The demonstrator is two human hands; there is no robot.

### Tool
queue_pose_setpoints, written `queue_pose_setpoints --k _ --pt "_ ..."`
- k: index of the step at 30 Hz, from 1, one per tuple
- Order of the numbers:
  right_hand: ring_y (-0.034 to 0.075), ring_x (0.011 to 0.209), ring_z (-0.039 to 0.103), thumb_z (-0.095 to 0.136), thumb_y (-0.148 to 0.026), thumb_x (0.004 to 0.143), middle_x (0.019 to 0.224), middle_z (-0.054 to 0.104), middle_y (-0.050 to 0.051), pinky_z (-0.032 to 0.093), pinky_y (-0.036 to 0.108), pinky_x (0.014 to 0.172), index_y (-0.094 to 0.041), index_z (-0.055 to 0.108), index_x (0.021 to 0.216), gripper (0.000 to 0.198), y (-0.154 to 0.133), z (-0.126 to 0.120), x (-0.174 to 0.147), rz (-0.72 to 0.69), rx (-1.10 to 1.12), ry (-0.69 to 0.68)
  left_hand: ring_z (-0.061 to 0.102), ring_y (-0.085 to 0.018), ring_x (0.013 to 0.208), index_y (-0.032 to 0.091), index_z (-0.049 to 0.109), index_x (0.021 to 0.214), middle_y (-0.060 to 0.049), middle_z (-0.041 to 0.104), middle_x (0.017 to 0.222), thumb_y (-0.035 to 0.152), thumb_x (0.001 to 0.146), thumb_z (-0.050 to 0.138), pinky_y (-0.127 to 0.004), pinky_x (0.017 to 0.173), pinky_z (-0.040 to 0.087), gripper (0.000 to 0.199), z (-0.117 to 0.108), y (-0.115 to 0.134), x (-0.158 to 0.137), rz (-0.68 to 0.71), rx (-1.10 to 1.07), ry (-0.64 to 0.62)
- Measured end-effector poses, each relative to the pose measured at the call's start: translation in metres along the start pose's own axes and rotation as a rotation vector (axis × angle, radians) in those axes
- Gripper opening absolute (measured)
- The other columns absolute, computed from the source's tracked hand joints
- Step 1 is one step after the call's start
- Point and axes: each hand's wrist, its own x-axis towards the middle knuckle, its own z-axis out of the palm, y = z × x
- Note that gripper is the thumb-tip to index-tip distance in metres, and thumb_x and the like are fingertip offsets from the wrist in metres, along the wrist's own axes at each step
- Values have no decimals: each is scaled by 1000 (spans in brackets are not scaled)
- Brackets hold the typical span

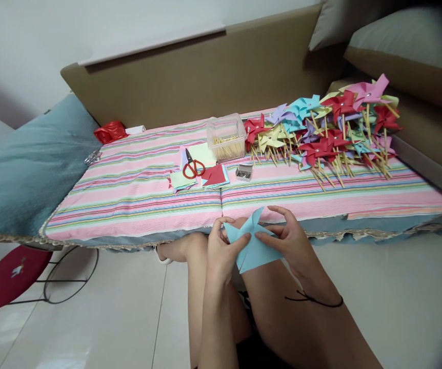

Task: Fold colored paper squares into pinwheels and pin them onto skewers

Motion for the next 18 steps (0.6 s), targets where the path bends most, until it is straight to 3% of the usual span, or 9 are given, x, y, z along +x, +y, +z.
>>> queue_pose_setpoints --k 11,18 --pt "18 60 65 83 -35 59 70 72 -1 49 27 53 -27 39 124 79 -2 1 -3 -19 -64 -11 47 -8 47 22 46 94 9 53 54 22 55 79 -18 47 35 51 0 3 -2 9 106 21" --pt "17 63 61 84 -36 56 68 66 -4 50 30 60 -25 41 128 84 2 12 -3 -66 -15 122 50 -8 45 21 47 88 9 55 53 22 46 82 -18 47 36 54 11 -5 4 79 -83 321"
